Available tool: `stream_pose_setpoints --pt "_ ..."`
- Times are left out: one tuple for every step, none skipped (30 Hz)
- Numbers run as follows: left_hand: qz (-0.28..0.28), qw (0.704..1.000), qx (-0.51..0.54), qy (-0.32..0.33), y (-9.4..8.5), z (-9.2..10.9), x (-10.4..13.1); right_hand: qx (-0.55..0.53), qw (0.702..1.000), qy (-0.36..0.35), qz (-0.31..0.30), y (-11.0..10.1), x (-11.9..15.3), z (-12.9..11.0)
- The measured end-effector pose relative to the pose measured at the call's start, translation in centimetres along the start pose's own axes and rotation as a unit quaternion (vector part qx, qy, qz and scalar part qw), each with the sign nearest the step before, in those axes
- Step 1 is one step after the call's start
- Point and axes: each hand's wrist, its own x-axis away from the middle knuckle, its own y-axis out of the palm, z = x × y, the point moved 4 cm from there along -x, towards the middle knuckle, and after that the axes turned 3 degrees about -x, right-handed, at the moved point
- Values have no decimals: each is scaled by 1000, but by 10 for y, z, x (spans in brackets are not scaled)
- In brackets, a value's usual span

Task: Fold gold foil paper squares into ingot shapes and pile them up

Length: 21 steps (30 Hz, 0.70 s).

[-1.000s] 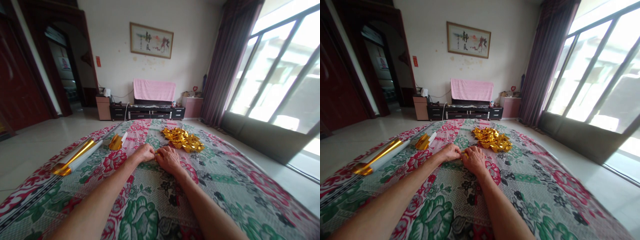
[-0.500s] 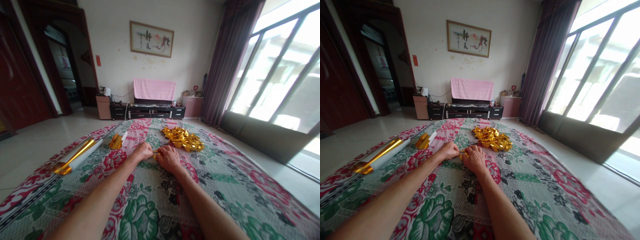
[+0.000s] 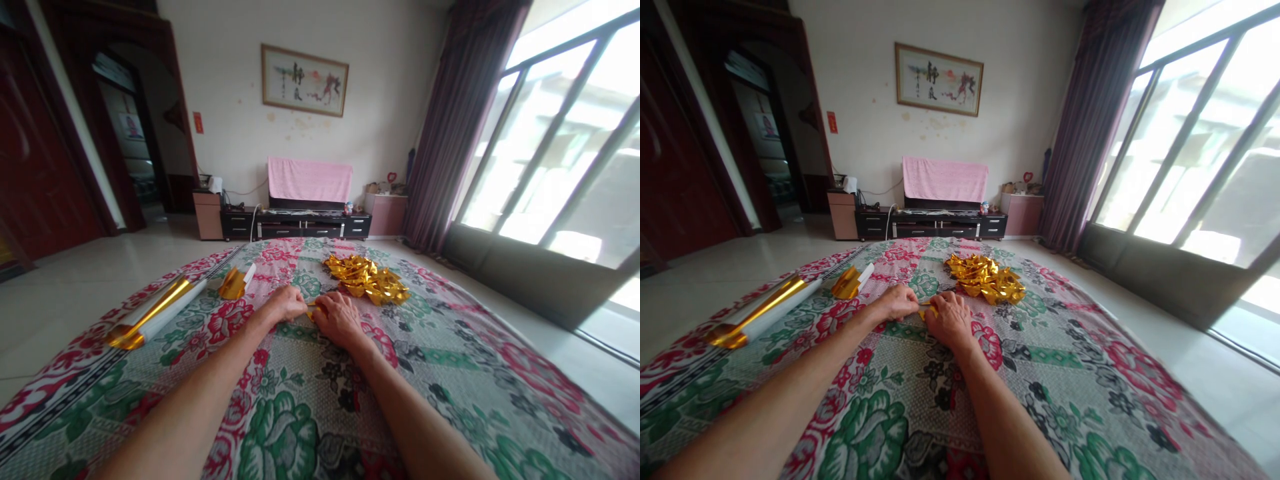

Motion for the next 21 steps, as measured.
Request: stream_pose_setpoints --pt "-14 1000 7 3 0 0 1 0 1000 0 -1 0 0 0" --pt "-23 1000 10 10 0 1 2 -1 1000 0 -1 0 0 0" --pt "-23 1000 6 20 -2 3 4 -1 1000 0 -1 0 0 0" --pt "-18 999 -6 31 -4 4 5 0 1000 1 -1 0 0 0" --pt "-9 999 -20 42 -5 6 6 1 1000 2 -1 0 0 1" --pt "0 998 -35 50 -7 7 7 2 1000 1 0 1 0 1" --pt "9 997 -48 57 -8 8 8 3 1000 1 -1 1 0 1" --pt "15 996 -58 62 -8 9 9 6 1000 1 -1 1 0 1" --pt "20 996 -65 64 -8 10 9 8 1000 2 -3 1 0 1" --pt "22 995 -69 65 -8 10 9 10 1000 3 -5 1 0 1" --pt "23 995 -72 65 -8 10 9 11 1000 4 -8 1 0 1" --pt "23 995 -72 66 -7 11 10 12 1000 6 -11 0 0 1" --pt "23 995 -72 67 -6 11 10 12 1000 7 -13 0 1 1" --pt "24 995 -73 69 -6 12 10 12 1000 7 -14 0 1 0" --pt "28 994 -75 73 -6 12 11 10 1000 6 -13 0 1 1" --pt "31 994 -78 75 -7 12 12 8 1000 5 -11 0 1 1" --pt "32 993 -80 78 -7 11 12 6 1000 2 -8 0 1 1" --pt "27 993 -81 84 -8 10 12 4 1000 -2 -4 1 0 1" --pt "17 992 -80 92 -8 8 11 3 1000 -5 -1 1 0 1" --pt "-1 992 -73 102 -7 6 11 3 1000 -7 1 1 0 1" --pt "-22 991 -63 113 -6 4 9 4 1000 -7 2 1 0 1"
